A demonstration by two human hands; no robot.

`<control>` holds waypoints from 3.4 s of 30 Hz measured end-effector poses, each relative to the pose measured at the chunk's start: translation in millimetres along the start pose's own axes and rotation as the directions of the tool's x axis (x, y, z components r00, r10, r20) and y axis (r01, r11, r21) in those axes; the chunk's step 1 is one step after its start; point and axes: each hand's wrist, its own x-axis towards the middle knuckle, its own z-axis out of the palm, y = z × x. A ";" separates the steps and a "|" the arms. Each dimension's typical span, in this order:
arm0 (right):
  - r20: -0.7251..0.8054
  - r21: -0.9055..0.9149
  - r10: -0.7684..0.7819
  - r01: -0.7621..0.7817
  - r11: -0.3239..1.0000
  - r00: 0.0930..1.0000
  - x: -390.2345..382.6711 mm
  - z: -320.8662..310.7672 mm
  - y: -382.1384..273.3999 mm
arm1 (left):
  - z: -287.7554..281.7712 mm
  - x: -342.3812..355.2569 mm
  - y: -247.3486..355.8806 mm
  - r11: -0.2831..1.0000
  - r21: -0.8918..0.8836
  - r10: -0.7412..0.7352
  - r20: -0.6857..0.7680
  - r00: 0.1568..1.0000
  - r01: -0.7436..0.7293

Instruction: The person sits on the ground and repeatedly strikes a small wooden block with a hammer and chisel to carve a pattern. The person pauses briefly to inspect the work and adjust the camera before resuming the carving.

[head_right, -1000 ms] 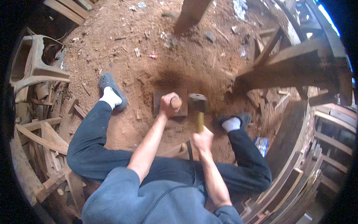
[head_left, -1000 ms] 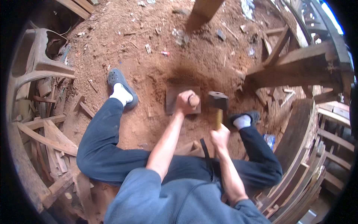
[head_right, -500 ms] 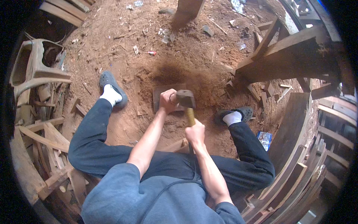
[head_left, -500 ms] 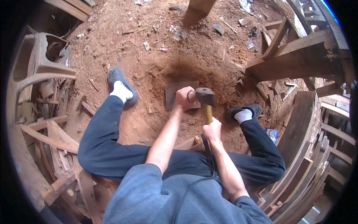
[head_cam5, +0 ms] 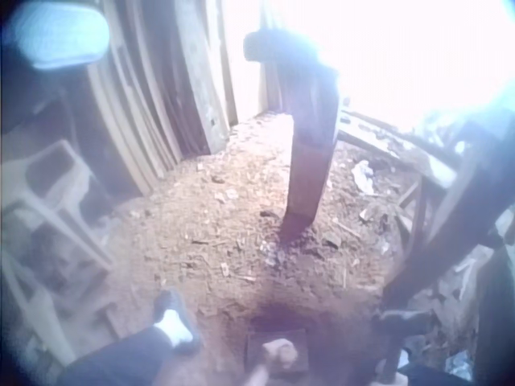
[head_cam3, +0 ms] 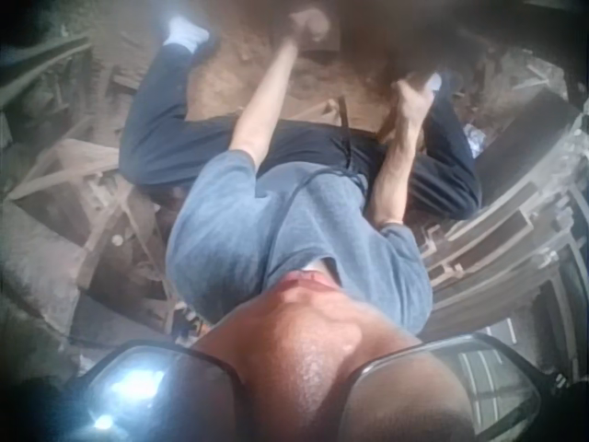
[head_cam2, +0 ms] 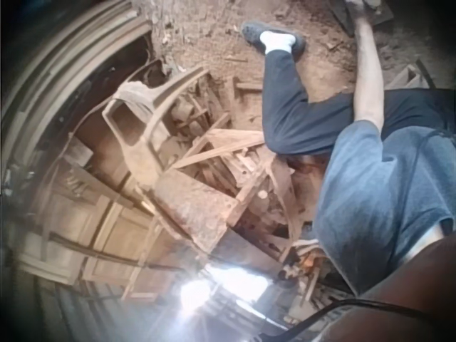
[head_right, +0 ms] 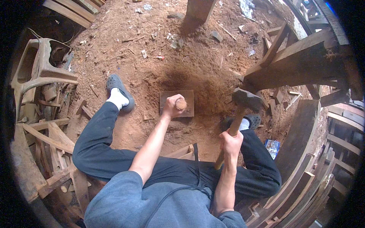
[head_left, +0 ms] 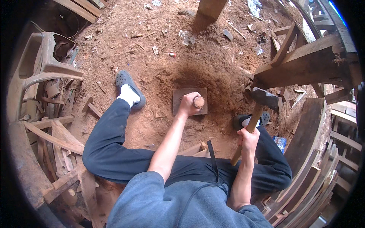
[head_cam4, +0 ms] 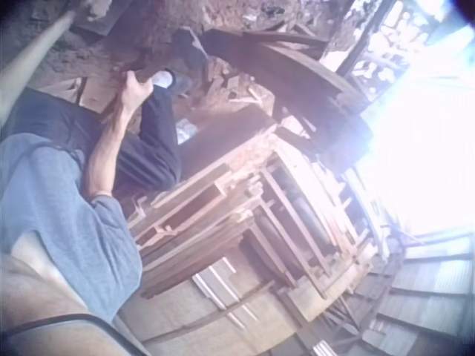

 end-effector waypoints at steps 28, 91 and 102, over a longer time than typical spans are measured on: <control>0.051 -0.093 0.292 -0.287 0.953 0.955 46.8 17.5 0.7 | 76.8 -4.8 -11.6 0.937 0.182 0.306 -0.005 0.952 -0.300; 0.200 0.034 0.205 -0.216 0.976 0.958 -1.5 -0.8 18.5 | -11.1 -6.0 26.3 0.810 -0.544 -0.200 0.096 0.975 0.220; 0.193 0.017 0.206 -0.213 0.977 0.959 -0.1 2.9 20.9 | -1.8 -7.8 21.2 0.845 -0.455 -0.214 0.190 0.958 0.279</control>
